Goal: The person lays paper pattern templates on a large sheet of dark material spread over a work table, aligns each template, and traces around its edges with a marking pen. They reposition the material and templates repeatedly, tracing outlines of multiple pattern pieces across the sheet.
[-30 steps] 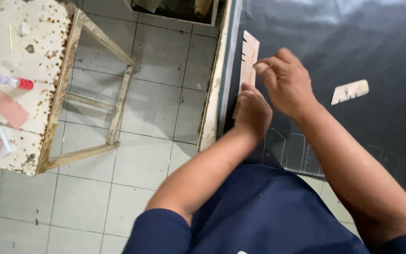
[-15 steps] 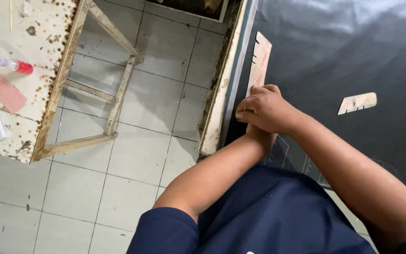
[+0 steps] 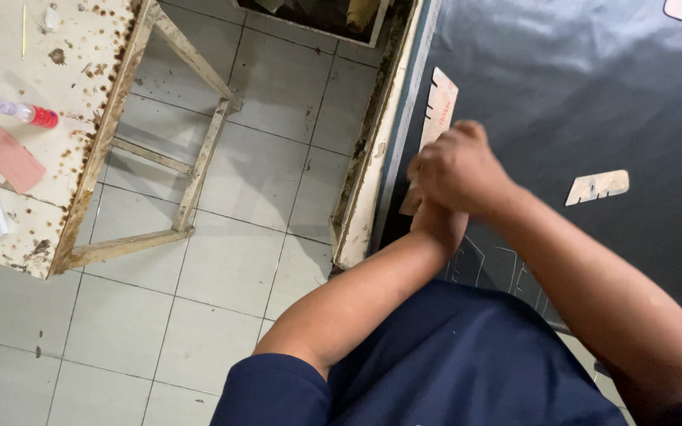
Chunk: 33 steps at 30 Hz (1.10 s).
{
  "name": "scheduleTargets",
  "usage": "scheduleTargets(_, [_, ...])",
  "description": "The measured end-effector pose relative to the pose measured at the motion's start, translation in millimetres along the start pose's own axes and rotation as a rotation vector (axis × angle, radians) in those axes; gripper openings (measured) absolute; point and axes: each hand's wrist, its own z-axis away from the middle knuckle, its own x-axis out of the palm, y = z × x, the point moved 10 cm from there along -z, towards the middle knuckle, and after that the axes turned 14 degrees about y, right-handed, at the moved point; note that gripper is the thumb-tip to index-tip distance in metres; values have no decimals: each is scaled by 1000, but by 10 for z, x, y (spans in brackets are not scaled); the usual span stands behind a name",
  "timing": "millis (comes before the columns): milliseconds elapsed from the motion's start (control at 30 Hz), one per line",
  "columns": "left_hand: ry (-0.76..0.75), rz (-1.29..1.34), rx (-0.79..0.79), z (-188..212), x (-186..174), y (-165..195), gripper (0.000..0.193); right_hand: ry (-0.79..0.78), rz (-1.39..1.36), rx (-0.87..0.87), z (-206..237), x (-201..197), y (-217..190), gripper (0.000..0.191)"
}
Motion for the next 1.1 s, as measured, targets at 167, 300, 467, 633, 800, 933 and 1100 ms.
scheduleTargets(167, [282,-355,-180,-54,-274,-217,56,261,-35,107,-262,-264,584,18])
scheduleTargets(300, [366,11,-397,-9,-337,-462,62,244,-118,238,-236,-279,791,16])
scheduleTargets(467, [175,622,-636,-49,-188,-720,74,214,-270,312,-268,-269,833,16])
scheduleTargets(633, [136,611,-608,-75,-319,-798,78,288,-303,255,-342,-331,813,15])
scheduleTargets(800, [96,336,-345,-129,-342,-689,62,359,-229,235,-318,-394,813,11])
scheduleTargets(933, [278,274,-203,-118,-484,-703,33,290,-216,308,-325,-313,889,12])
scheduleTargets(1100, [489,216,-251,-48,-767,-860,38,299,-315,398,-396,-289,1014,16])
